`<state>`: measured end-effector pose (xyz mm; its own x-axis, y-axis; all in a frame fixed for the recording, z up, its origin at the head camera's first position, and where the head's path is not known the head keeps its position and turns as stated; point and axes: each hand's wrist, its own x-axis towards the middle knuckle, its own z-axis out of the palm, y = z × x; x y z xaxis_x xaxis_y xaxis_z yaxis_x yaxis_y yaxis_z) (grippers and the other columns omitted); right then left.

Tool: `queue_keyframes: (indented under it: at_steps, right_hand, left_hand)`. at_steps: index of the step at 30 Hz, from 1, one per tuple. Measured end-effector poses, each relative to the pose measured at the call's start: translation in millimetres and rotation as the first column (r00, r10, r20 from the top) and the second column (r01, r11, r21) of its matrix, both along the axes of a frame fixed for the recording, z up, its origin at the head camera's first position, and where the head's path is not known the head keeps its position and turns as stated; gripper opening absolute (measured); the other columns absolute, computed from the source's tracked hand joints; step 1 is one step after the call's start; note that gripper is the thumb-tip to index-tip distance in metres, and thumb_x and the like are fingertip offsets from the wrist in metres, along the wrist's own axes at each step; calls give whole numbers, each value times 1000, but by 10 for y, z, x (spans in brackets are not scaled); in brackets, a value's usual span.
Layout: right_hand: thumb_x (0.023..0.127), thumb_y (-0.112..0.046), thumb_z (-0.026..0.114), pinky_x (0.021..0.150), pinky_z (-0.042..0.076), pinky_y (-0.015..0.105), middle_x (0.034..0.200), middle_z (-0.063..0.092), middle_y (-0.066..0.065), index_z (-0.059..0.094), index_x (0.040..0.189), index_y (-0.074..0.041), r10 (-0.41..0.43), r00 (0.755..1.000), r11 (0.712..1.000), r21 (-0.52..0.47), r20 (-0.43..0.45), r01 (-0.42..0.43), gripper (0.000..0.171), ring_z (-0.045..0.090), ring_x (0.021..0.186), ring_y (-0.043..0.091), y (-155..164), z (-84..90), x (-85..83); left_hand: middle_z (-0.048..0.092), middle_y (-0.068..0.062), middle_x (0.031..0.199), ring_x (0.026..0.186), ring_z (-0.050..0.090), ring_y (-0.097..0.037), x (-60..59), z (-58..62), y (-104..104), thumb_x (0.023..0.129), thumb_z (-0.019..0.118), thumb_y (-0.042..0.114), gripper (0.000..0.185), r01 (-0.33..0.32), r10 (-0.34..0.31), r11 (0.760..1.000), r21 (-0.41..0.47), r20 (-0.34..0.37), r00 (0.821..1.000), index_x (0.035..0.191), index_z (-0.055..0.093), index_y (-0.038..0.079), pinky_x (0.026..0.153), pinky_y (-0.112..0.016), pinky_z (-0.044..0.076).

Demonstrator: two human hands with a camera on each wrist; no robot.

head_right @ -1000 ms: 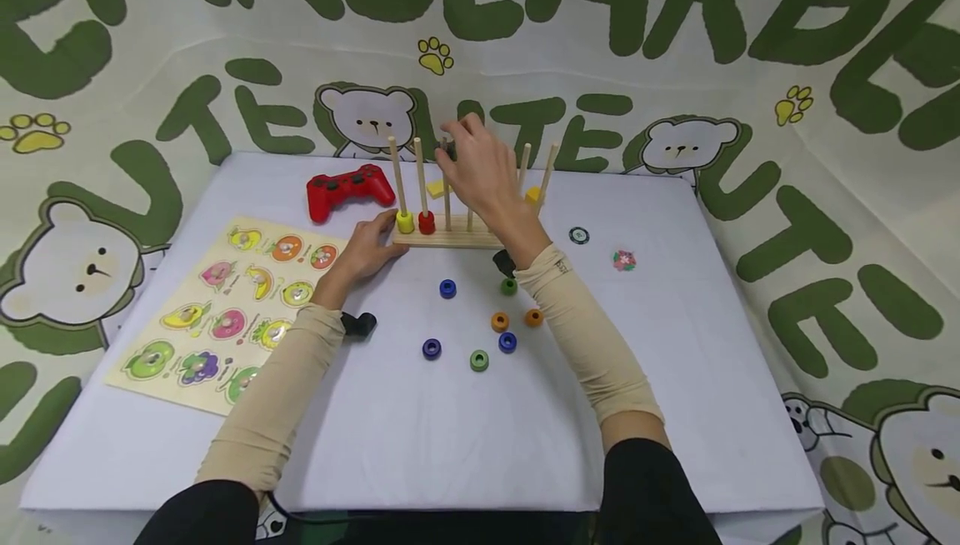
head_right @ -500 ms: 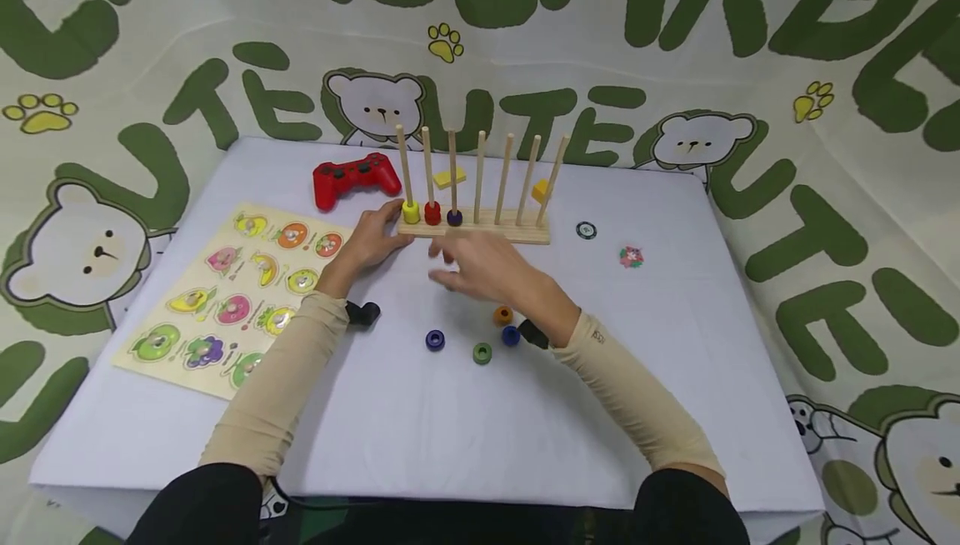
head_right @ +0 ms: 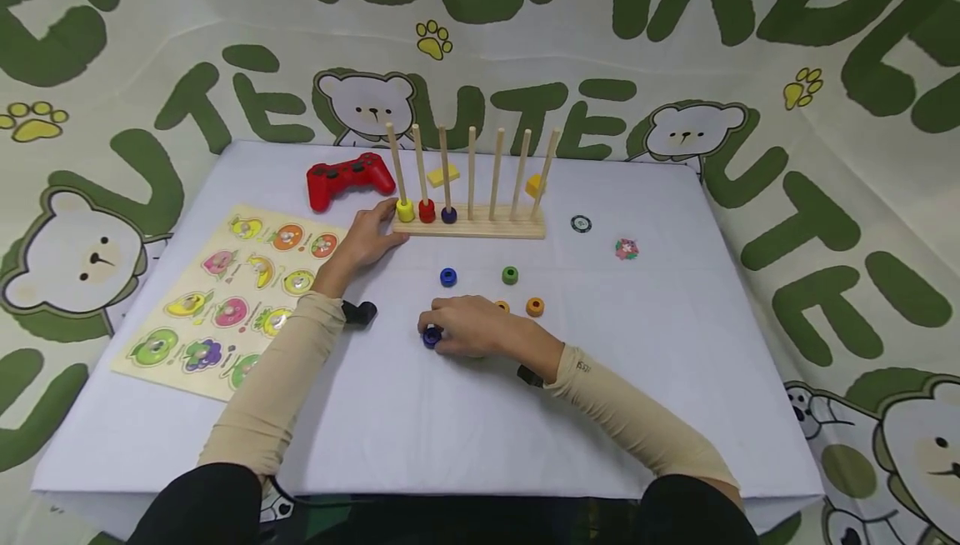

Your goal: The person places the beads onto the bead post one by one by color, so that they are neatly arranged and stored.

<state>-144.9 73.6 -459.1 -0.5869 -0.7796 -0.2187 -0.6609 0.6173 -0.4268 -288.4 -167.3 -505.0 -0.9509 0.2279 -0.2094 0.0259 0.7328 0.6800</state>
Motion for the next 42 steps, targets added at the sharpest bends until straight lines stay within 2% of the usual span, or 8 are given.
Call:
queue_keyframes:
  at_steps: [5,10,13,18,20,23,31,42]
  right_hand:
    - [99,-22,79,79,58,31,116,68,-1,75,127,-17,-32,998,998,-53,-58,29,29,67,89,13,7,75,-66]
    - [99,-17,78,83,62,33,124,71,7,73,133,-9,-186,973,965,-212,-139,154,34,72,98,21,90,476,-354]
    - [100,-16,77,78,58,32,124,71,10,70,134,-7,-337,921,902,-348,-195,256,36,68,93,24,141,777,-589]
    - [101,-15,76,69,46,33,122,69,13,69,131,-4,-539,787,780,-530,-300,333,33,57,82,25,155,1111,-974]
    - [101,-16,75,70,49,35,122,69,13,70,131,-4,-580,743,760,-551,-333,345,32,59,83,26,130,1173,-1097]
    - [103,-17,73,73,55,40,124,68,13,70,132,-4,-602,711,756,-546,-364,360,32,65,89,29,82,1202,-1237]
    - [105,-21,68,64,53,40,130,68,13,70,138,-8,-634,672,752,-508,-382,421,35,63,80,29,19,1180,-1334]
    - [108,-27,65,63,52,37,136,67,14,65,146,-9,-648,677,754,-422,-350,504,42,64,81,29,-21,1140,-1359]
  left_hand:
    - [38,-13,172,156,27,-37,0,1,-22,104,70,26,78,-1,1,1000,12,-12,1000,170,29,15,130,-58,25]
    - [38,-16,171,156,27,-39,-6,-3,-35,104,70,25,79,3,-3,1000,1,-23,1000,169,29,13,130,-57,25]
    - [39,-16,170,156,28,-38,-13,-5,-42,103,71,25,79,-3,3,1000,5,-25,1000,169,30,12,130,-56,25]
    - [41,-18,169,154,30,-39,-22,-23,-46,103,72,23,79,8,-7,1000,21,-44,999,168,31,10,130,-55,26]
    - [42,-18,168,154,31,-39,-20,-36,-47,102,73,22,79,11,-10,1000,25,-52,999,168,32,10,129,-55,27]
    - [44,-19,167,153,32,-39,-12,-49,-47,102,74,22,79,11,-9,1000,26,-60,998,168,33,10,129,-55,28]
    - [44,-17,167,153,32,-38,5,-52,-38,101,74,23,79,7,-5,1000,28,-59,998,167,34,10,129,-54,29]
    - [42,-15,169,155,30,-37,-11,-46,-44,103,72,24,78,11,-10,1000,17,-47,999,168,31,12,129,-54,28]
